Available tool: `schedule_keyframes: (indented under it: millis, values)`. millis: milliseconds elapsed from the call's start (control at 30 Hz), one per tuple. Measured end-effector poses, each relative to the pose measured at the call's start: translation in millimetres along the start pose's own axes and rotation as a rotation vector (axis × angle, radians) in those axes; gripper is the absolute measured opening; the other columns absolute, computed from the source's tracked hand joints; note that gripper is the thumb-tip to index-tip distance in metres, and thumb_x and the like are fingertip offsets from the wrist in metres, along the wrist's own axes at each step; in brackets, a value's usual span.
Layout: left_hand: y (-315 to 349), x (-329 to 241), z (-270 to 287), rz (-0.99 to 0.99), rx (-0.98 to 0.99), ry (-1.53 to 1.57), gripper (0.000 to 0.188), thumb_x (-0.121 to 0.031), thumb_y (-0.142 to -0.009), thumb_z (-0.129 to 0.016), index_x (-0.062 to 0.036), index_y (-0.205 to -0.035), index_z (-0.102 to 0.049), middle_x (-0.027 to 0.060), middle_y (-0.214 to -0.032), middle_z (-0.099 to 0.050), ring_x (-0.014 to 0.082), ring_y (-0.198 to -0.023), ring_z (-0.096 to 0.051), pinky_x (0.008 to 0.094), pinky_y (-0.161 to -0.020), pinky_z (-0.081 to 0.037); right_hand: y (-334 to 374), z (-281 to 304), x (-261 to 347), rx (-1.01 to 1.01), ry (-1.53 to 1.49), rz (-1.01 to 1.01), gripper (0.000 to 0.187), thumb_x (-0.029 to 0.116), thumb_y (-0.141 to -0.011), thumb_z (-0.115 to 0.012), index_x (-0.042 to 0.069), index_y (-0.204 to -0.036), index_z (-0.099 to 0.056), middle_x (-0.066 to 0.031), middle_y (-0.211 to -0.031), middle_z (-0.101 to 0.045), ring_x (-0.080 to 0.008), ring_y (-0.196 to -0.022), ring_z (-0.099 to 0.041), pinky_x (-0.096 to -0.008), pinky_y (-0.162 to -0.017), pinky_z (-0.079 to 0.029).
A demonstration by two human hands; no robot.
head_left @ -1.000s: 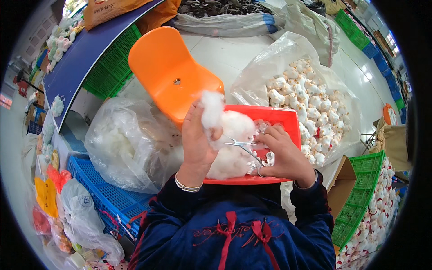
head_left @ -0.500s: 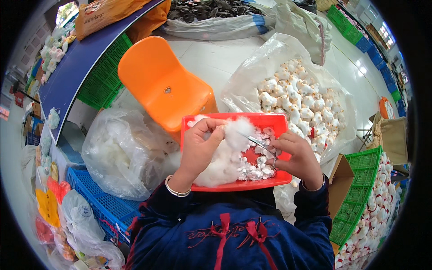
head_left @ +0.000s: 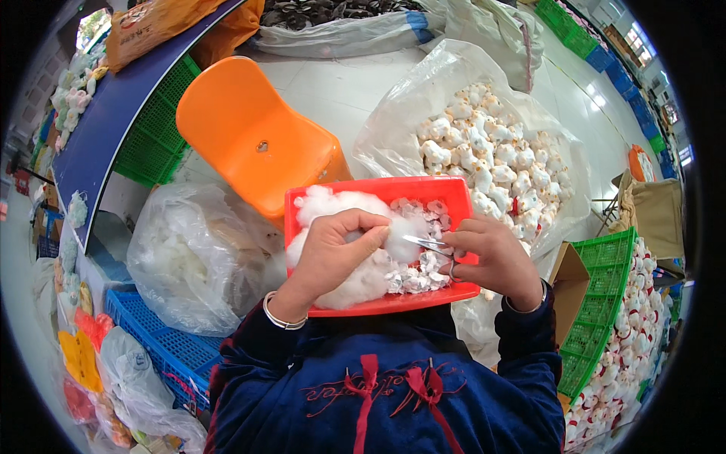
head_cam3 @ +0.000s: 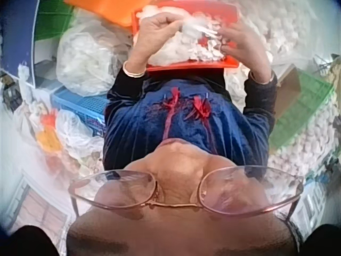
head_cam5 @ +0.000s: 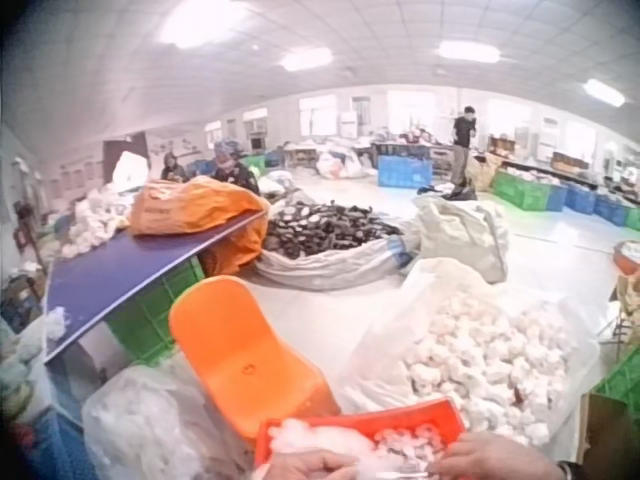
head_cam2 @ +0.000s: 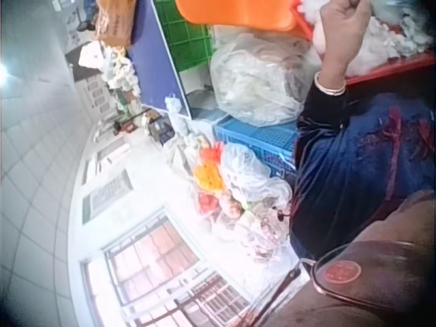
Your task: The person repeatedly pulls small pieces of white cotton and inserts them into small white objects using a metal tool. The person works over a red tray, handling the cotton and objects one at a time.
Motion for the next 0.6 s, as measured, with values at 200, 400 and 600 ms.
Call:
schedule_keyframes:
  millis: [200, 400, 600]
  values:
    - [-5.7, 8.5, 3.2, 0.001, 0.023, -0.043, 0.01, -0.007, -0.096, -0.071, 0.0016, -0.101, -0.074, 0.0008, -0.09, -0.072, 0.0039, -0.078, -0.063, 0.0207, -0.069, -0.051, -4.0, -6.5, 3.4, 0.034, 0.036, -0.025, 0.039, 0.016, -0.073, -0.084, 0.006, -0.109, -0.073, -0.0112, -0.097, -0.066, -0.0321, -0.098, -0.062, -0.0439, -0.085, -0.051]
    - [-15.1, 41.0, 19.2, 0.193, -0.075, 0.422, 0.007, -0.005, -0.095, -0.065, -0.0029, -0.101, -0.068, 0.0012, -0.079, -0.066, 0.002, -0.057, -0.05, 0.0193, -0.05, -0.036, 9.7, 15.7, 8.8, -0.127, 0.226, -0.066, 0.064, 0.016, -0.061, -0.089, 0.004, -0.12, -0.067, -0.0124, -0.113, -0.063, -0.0346, -0.116, -0.056, -0.0477, -0.101, -0.046]
    - [-10.8, 46.3, 3.3, 0.263, -0.074, 0.463, 0.008, -0.007, -0.099, -0.065, -0.0028, -0.106, -0.068, 0.0025, -0.078, -0.066, 0.0022, -0.051, -0.045, 0.0195, -0.044, -0.029, 3.9, 2.6, 8.0, -0.114, 0.312, -0.072, 0.069, 0.022, -0.061, -0.093, 0.009, -0.124, -0.068, -0.0084, -0.109, -0.061, -0.033, -0.116, -0.056, -0.0467, -0.101, -0.043]
Point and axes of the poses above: each hand's wrist, its own y-axis away from the middle knuckle, its own z-axis out of the back of the hand, x = y × z, the point moved 5 cm from there along -y, towards the middle knuckle
